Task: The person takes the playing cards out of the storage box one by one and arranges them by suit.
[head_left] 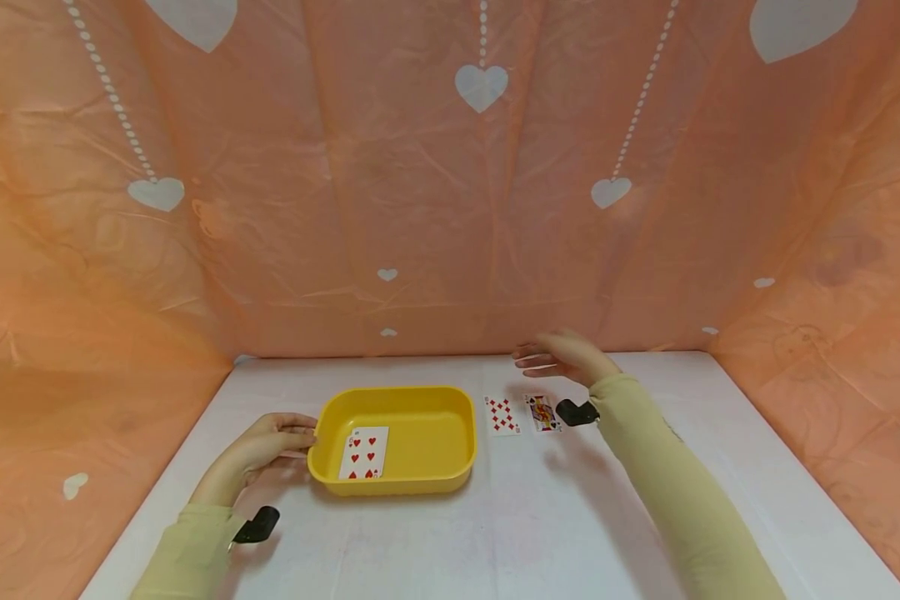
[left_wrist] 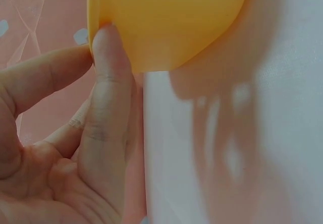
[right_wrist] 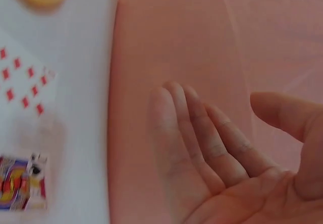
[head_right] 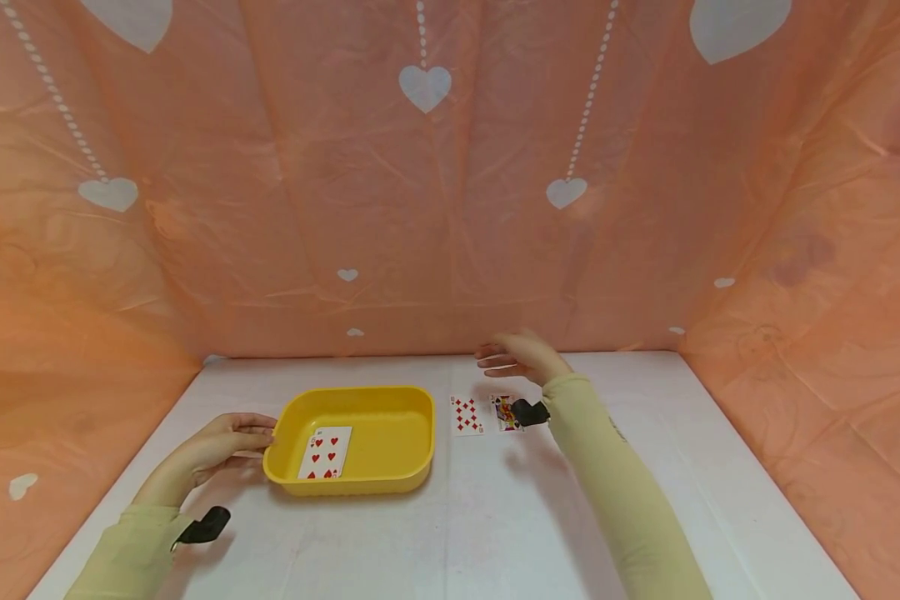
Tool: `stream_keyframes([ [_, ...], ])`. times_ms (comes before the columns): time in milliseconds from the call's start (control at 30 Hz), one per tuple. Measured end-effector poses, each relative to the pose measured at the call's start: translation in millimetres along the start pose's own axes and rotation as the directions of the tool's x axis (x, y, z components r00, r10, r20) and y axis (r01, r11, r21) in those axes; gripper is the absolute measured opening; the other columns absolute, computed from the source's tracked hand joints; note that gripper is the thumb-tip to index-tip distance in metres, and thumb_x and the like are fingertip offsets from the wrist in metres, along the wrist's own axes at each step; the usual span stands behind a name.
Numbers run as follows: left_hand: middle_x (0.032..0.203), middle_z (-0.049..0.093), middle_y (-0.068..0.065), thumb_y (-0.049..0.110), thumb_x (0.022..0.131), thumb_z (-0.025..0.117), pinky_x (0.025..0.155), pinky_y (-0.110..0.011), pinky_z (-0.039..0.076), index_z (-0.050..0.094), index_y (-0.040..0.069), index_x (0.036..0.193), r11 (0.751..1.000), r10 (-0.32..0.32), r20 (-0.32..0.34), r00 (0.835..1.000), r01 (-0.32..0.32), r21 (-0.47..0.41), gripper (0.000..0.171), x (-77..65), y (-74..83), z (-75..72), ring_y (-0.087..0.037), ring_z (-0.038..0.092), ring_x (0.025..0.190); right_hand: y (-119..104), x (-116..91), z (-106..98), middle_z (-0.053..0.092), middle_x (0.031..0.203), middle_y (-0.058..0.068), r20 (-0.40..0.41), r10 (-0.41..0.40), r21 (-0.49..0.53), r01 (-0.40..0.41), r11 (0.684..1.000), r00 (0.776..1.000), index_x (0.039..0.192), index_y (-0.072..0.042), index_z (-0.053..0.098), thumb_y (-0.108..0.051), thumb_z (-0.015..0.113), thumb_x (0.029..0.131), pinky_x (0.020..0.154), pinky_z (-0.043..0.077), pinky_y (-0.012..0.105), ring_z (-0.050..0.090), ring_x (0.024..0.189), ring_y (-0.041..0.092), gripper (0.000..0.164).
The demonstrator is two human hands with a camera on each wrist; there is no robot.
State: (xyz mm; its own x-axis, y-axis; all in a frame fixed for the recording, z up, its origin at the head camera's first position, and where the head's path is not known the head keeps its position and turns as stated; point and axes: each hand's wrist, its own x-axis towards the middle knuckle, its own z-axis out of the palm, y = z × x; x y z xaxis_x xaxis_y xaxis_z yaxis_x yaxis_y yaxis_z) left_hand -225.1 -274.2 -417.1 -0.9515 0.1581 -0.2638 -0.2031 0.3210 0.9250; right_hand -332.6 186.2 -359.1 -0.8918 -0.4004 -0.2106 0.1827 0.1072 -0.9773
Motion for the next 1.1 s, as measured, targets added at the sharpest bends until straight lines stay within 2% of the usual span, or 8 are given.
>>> stream_keyframes([
  [133,0.102,0.065,-0.014,0.007,0.091,0.063,0.075,-0.039,0.057,0.046,-0.016,0.125,1.000,-0.007,-0.002,1.000,0.007,-0.004,0.045,1.6,-0.6,-0.9,-0.023,0.067,0.081,-8.4,1.9,14.4,0.043,0.136,0.032,0.030,-0.023,0.041,0.022,0.999,0.999,0.138,0.012,0.036,-0.017,0.042,0.102,0.100,0.039,0.053,0.049,0.120,0.043,0.046],
  [200,0.102,0.065,-0.014,0.008,0.091,0.063,0.074,-0.039,0.057,0.046,-0.016,0.126,1.000,-0.006,0.004,1.000,0.006,-0.007,0.045,1.9,-0.9,-1.3,-0.023,0.067,0.081,-12.8,3.8,22.0,0.043,0.137,0.032,0.037,-0.028,0.056,0.026,0.998,0.999,0.139,0.012,0.035,-0.016,0.044,0.102,0.099,0.041,0.052,0.048,0.121,0.044,0.047],
  [333,0.103,0.065,-0.014,0.008,0.092,0.061,0.074,-0.040,0.057,0.044,-0.017,0.126,1.000,0.009,0.028,1.000,-0.009,-0.006,0.045,1.5,-1.0,-2.3,-0.024,0.067,0.082,-19.2,10.4,37.9,0.049,0.133,0.029,0.048,-0.025,0.078,0.022,0.997,0.999,0.138,0.011,0.039,-0.015,0.046,0.102,0.097,0.044,0.050,0.049,0.120,0.044,0.045],
  [533,0.100,0.064,-0.012,0.008,0.092,0.062,0.075,-0.041,0.057,0.046,-0.016,0.125,1.000,-0.007,0.015,1.000,0.007,-0.001,0.044,1.2,-0.5,-1.8,-0.024,0.066,0.082,-22.9,22.6,61.5,0.055,0.126,0.028,0.089,-0.015,0.066,0.009,0.998,0.996,0.132,0.010,0.047,-0.018,0.051,0.100,0.093,0.048,0.048,0.055,0.114,0.040,0.043],
  [700,0.101,0.065,-0.013,0.009,0.092,0.062,0.076,-0.040,0.056,0.046,-0.015,0.126,1.000,-0.012,0.015,1.000,0.012,-0.003,0.044,2.2,-1.0,-2.1,-0.024,0.066,0.084,-21.2,32.9,81.4,0.059,0.121,0.027,0.139,-0.014,0.052,0.007,0.999,0.990,0.125,0.008,0.055,-0.019,0.054,0.098,0.090,0.050,0.046,0.057,0.112,0.039,0.038],
  [900,0.103,0.065,-0.013,0.009,0.092,0.062,0.075,-0.039,0.057,0.047,-0.014,0.126,1.000,-0.016,0.006,1.000,0.016,-0.003,0.044,2.3,-0.2,-1.6,-0.022,0.066,0.084,-17.0,42.1,102.8,0.056,0.124,0.029,0.193,0.001,0.044,-0.010,0.999,0.981,0.128,0.007,0.053,-0.020,0.053,0.099,0.095,0.046,0.050,0.054,0.115,0.042,0.040],
  [1100,0.101,0.065,-0.013,0.008,0.091,0.063,0.074,-0.038,0.057,0.046,-0.015,0.125,1.000,-0.006,0.019,1.000,0.006,-0.014,0.045,1.8,-0.2,-2.0,-0.022,0.066,0.083,-10.8,52.5,123.8,0.055,0.126,0.029,0.224,0.054,0.036,-0.064,0.997,0.973,0.129,0.005,0.051,-0.021,0.051,0.100,0.092,0.049,0.046,0.051,0.118,0.043,0.039],
])
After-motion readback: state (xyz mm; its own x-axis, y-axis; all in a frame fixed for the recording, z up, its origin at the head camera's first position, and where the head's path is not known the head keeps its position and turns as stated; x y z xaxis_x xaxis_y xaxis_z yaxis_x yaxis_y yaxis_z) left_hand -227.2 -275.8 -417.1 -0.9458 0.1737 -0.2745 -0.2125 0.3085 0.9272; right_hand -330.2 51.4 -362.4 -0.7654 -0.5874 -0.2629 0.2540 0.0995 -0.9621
